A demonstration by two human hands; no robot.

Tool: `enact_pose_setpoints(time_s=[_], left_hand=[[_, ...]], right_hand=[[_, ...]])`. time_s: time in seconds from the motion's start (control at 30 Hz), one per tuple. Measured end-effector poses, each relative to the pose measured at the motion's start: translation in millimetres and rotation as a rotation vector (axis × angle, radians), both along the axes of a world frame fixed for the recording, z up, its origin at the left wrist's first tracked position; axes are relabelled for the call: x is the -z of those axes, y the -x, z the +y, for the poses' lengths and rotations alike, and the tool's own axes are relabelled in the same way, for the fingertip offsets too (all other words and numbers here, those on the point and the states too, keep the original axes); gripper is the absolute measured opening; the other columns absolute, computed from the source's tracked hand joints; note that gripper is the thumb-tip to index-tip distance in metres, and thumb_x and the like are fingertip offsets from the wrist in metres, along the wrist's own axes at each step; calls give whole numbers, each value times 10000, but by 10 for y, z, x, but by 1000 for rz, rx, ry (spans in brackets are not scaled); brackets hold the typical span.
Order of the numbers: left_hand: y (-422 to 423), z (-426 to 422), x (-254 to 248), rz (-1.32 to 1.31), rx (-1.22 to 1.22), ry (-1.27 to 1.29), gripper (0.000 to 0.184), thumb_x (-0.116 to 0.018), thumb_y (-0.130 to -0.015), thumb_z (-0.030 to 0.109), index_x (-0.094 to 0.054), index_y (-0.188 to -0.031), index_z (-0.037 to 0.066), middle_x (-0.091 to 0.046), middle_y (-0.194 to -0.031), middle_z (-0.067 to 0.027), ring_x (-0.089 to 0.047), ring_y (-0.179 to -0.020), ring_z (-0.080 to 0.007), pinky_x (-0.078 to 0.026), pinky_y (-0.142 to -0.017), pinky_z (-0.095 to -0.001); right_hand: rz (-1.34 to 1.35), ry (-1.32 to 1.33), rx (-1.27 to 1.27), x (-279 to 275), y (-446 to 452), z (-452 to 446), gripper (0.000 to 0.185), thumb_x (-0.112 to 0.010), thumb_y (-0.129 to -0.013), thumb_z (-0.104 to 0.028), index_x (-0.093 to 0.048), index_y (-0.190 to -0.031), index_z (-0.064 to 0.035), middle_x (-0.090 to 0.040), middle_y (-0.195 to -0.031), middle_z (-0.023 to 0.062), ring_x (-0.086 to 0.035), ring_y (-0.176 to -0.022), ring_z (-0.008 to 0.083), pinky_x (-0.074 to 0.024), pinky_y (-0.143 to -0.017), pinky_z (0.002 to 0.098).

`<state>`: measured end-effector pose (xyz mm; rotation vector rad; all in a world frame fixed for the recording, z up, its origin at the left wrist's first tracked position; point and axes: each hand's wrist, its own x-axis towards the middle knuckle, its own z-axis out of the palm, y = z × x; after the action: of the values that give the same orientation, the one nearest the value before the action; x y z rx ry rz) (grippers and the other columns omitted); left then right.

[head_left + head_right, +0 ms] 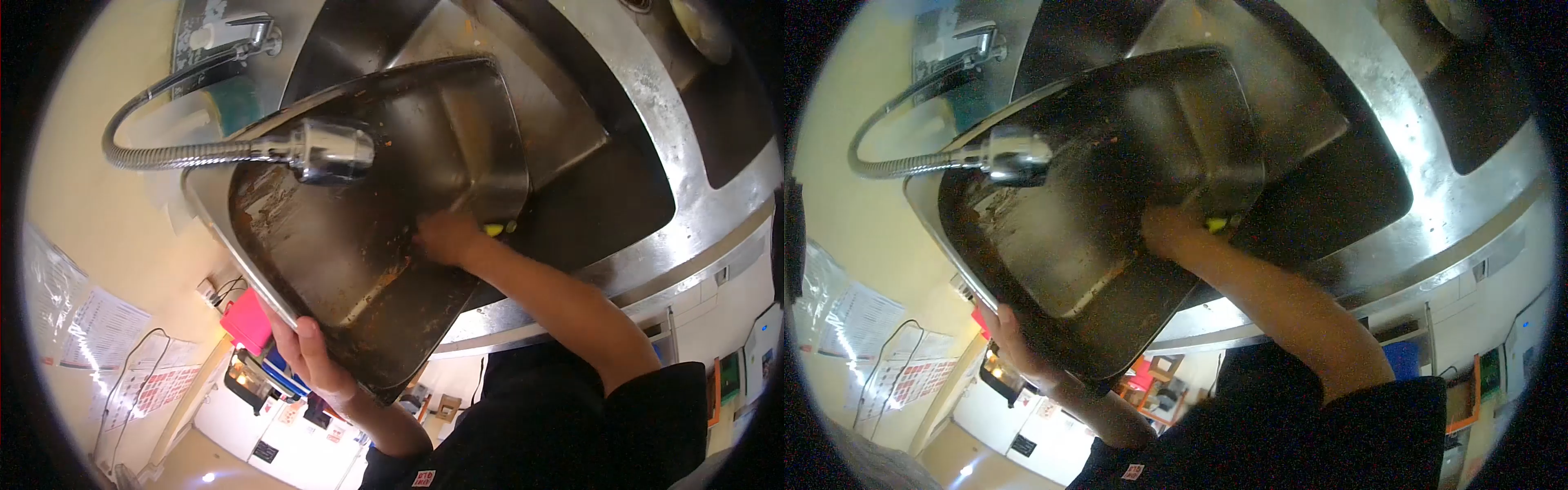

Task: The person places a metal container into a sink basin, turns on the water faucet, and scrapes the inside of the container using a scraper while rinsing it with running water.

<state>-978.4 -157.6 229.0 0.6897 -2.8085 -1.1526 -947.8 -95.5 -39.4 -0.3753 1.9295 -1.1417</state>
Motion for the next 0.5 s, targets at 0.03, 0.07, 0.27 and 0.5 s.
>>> enact_pose_setpoints(time_s=[0.03, 0.07, 0.27, 0.5], left_hand=[[38, 36, 50, 25, 38, -50, 687, -505, -976, 307, -341, -1518, -81, -354, -1577, -200, -342, -1441, -278, -205, -1197, -400], [78, 59, 64, 58, 75, -103, 686, -506, -977, 305, -339, -1520, -79, -344, -1584, -200, -330, -1450, -278, -196, -1200, -402], [143, 236, -45, 126, 163, 30, 511, -565, -983, 195, -482, -1448, 2, -338, -1580, -220, -277, -1493, -335, -172, -1211, -453], [29, 65, -212, 65, -83, -21, 289, -718, -897, 46, -592, -1156, 20, -525, -708, 33, -491, -668, -32, -383, -612, -204]], right_hand=[[-74, 67, -56, -206, 77, 67, 336, -554, -989, -371, -665, -1056, -60, -714, -997, 202, -683, -961, 394, -532, -824, 503], [-143, 129, -114, -384, 184, 162, 362, -553, -988, -383, -669, -1049, -45, -716, -1013, 204, -677, -973, 401, -529, -830, 504], [-180, -1, 745, -563, 864, 1036, 511, -506, -1012, -516, -675, -993, -34, -722, -1014, 154, -674, -1010, 325, -511, -842, 446], [-153, 223, 918, -1162, 1757, 1855, 491, -476, -1016, -579, -620, -939, -115, -485, -733, -37, -405, -615, 66, -295, -544, 242]])
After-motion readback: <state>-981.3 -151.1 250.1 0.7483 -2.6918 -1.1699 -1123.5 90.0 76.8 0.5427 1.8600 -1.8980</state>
